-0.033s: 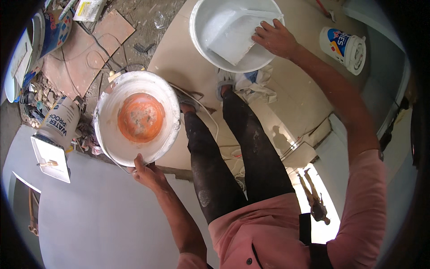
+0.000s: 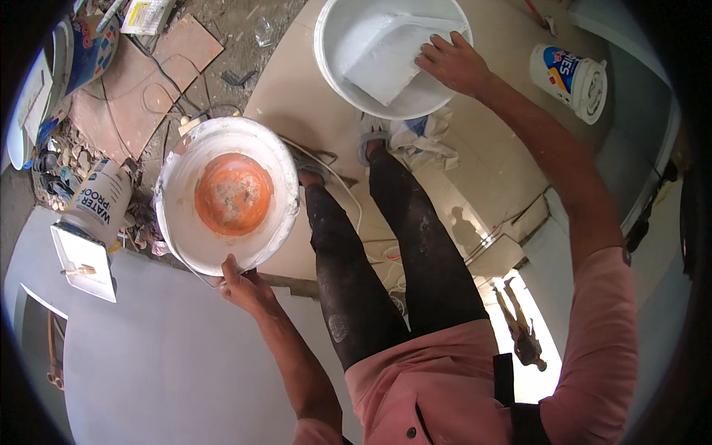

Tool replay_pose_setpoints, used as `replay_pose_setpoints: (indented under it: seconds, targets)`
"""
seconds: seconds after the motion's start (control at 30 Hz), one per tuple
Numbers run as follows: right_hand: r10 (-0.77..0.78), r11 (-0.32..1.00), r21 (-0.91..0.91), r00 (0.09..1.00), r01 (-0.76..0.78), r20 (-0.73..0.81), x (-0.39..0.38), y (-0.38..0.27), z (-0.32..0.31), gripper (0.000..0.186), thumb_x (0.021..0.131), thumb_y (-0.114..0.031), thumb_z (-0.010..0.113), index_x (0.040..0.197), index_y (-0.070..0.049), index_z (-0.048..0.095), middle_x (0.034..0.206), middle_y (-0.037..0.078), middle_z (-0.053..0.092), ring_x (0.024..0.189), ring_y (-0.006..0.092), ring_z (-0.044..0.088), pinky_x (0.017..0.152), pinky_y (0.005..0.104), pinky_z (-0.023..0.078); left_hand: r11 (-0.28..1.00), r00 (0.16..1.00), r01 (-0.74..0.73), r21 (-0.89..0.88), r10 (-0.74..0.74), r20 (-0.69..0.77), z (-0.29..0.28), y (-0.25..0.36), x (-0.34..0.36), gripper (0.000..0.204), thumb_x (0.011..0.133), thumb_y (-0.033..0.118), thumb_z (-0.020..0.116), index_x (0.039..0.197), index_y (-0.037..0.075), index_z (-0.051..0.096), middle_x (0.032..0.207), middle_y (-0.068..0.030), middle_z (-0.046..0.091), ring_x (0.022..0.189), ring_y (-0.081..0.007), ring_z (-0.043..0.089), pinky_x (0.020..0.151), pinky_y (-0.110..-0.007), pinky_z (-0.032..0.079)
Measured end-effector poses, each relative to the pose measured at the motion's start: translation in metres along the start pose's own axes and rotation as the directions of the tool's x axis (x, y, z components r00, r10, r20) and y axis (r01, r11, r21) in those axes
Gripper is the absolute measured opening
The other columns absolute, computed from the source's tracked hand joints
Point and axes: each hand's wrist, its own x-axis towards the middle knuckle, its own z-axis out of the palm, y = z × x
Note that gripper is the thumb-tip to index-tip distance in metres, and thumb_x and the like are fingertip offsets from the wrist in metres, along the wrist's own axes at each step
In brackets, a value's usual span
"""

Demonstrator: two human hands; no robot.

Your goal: The person moves paint buckets and a paint roller in a cluttered room, then pours a reddish liquid from one bucket into another and stirs the mixture with a stick. They handle several buckets and a paint roller while preparing the paint.

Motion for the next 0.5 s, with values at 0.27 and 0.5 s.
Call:
replay_pose_setpoints:
  seconds: [0.27, 0.5]
  targets:
    - [0.54, 0.804, 0.188, 0.825, -0.564, 0.164, 0.044, -0.026, 0.019, 0.013, 0.08, -0.025, 0.052, 0.086, -0.015, 0.058, 0.082, 0.001, 0.059, 0.08, 0.0169, 0.055, 0.064, 0.0367, 0.041, 0.999, 0.999, -0.032, 0.028, 0.032, -0.006, 0.005, -0.003, 0.003, 0.036, 0.074, 0.005, 0.053, 0.108, -0.002, 0.042, 0.102, -0.0145, 0.05, 0.091, -0.0236, 0.053, 0.077, -0.036, 0.048]
    - [0.741, 0.083, 0.277, 0.245, -0.957, 0.625, 0.06, -0.042, 0.004, 0.032, 0.079, -0.039, 0.052, 0.097, -0.013, 0.059, 0.094, 0.008, 0.061, 0.09, 0.0251, 0.057, 0.07, 0.0405, 0.044, 0.999, 1.0, 0.012, -0.033, -0.012, 0.006, -0.001, -0.006, 0.01, 0.036, 0.076, 0.003, 0.051, 0.11, -0.003, 0.041, 0.103, -0.0154, 0.05, 0.091, -0.0245, 0.055, 0.076, -0.036, 0.05]
